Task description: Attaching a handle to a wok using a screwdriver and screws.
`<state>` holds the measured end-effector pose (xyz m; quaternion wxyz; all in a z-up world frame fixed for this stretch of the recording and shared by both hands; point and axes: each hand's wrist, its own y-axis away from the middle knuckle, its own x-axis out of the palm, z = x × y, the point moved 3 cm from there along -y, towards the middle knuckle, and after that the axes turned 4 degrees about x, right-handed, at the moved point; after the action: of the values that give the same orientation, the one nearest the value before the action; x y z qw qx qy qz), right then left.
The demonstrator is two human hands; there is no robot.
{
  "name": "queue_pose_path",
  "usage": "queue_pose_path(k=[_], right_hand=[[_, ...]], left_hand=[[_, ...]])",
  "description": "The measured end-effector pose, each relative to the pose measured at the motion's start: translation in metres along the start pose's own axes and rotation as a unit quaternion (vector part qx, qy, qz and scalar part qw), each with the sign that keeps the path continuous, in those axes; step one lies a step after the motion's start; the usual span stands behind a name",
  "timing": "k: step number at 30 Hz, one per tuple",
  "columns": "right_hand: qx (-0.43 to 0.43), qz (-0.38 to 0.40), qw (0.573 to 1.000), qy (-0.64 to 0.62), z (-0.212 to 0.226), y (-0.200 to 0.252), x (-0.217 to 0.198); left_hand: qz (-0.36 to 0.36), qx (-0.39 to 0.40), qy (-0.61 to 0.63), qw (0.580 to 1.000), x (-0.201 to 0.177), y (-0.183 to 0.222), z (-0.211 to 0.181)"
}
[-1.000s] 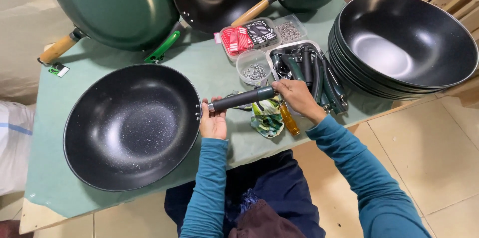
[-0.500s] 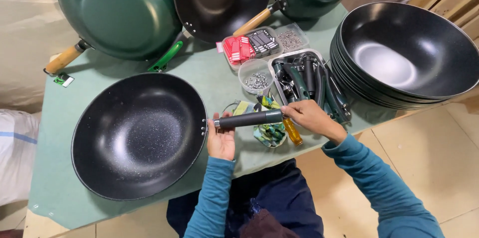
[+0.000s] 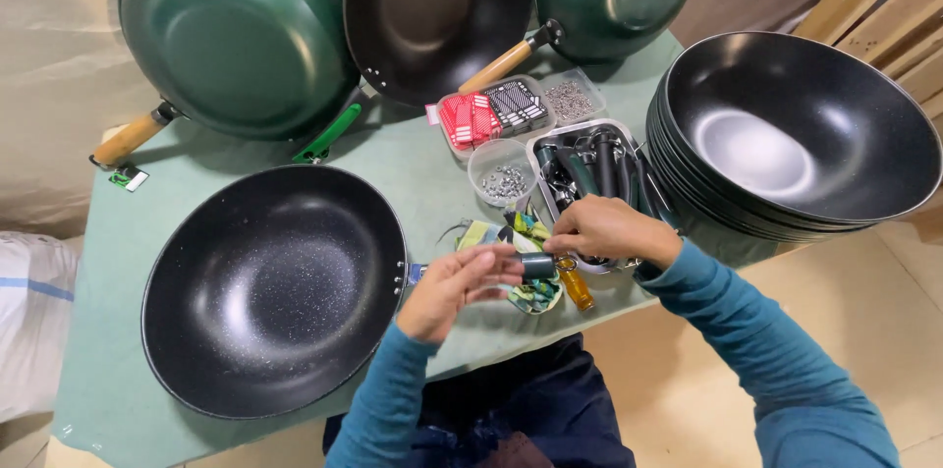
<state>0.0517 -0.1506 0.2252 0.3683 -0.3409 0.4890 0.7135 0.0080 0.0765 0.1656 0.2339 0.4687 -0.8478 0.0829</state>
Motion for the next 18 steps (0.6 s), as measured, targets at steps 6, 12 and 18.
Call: queue_pose_path(k=[6,12,18], right_hand=[[0.008,-0.115,0.993,0.016,-0.027,-0.081,-0.021],[0.014,-0.243,0.97,0.014,-0.079,-0.214,-0.013],[0.032,-0.302,0.952,-0.039,-0.07,-0.277,0.001]], left_hand=[[-0.128,0.108,-0.284,0.944,-0.076,-0.151,0.006],[-0.259,-0.009,-0.62,0.74,-0.143,-0.254,0.019],[-0.25,-0.041,-0.707,0.661,-0.167,-0.316,0.046]])
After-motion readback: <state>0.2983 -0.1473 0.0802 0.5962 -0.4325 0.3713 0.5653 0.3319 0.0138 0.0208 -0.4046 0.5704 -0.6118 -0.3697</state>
